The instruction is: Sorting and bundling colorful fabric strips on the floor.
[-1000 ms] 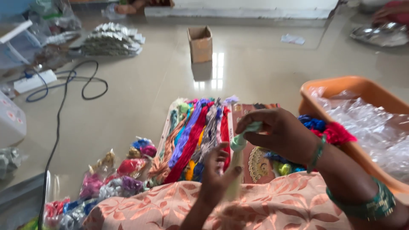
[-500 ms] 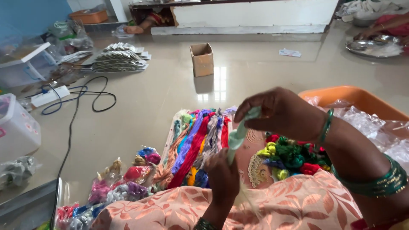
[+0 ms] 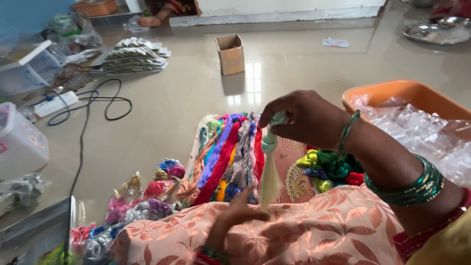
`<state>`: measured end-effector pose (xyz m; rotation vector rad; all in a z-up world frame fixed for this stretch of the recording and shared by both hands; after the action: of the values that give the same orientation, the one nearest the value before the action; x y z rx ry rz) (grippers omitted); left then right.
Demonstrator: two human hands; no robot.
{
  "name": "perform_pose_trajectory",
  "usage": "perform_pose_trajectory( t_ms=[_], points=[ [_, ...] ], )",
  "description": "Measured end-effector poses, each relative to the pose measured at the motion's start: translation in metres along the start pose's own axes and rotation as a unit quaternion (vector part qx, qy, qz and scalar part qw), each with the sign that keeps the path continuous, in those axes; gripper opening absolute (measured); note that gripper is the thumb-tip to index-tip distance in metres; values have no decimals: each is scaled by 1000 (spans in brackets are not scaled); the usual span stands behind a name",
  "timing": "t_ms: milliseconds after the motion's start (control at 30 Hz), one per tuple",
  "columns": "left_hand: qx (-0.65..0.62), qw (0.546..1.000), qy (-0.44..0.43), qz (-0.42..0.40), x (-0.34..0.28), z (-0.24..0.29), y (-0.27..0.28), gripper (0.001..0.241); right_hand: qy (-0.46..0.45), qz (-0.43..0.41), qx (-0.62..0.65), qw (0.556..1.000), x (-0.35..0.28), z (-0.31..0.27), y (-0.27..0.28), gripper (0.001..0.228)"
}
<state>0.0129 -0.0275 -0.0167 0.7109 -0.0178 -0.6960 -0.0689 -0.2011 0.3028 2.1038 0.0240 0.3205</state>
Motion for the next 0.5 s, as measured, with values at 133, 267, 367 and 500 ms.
perform_pose_trajectory(
  t_ms=[133, 267, 367, 500],
  points=[
    [-180, 971, -156, 5, -11, 60, 47, 122, 21, 5, 2, 1000, -2, 1, -5, 25],
    [-121, 938, -296, 136, -5, 122, 40, 58, 43, 7, 14, 999, -7, -3, -11, 24],
    [-228, 909, -268, 222, 34, 88, -20, 36, 17, 8, 17, 1000, -11, -6, -4, 25],
    [-346, 867, -283, 221, 12, 72, -36, 30, -55, 19, -24, 998, -17, 16, 7, 27]
  ],
)
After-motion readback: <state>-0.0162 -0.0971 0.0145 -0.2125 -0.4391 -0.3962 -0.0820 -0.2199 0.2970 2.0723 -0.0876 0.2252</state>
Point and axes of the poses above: each hand's wrist, its own x-axis towards the middle knuckle, its own y-axis out of the back of the hand, z = x × y, the point moved 2 cm from there along x, towards the middle knuckle, and after that the axes turned 1 degree about -x, right-handed, at the moved point
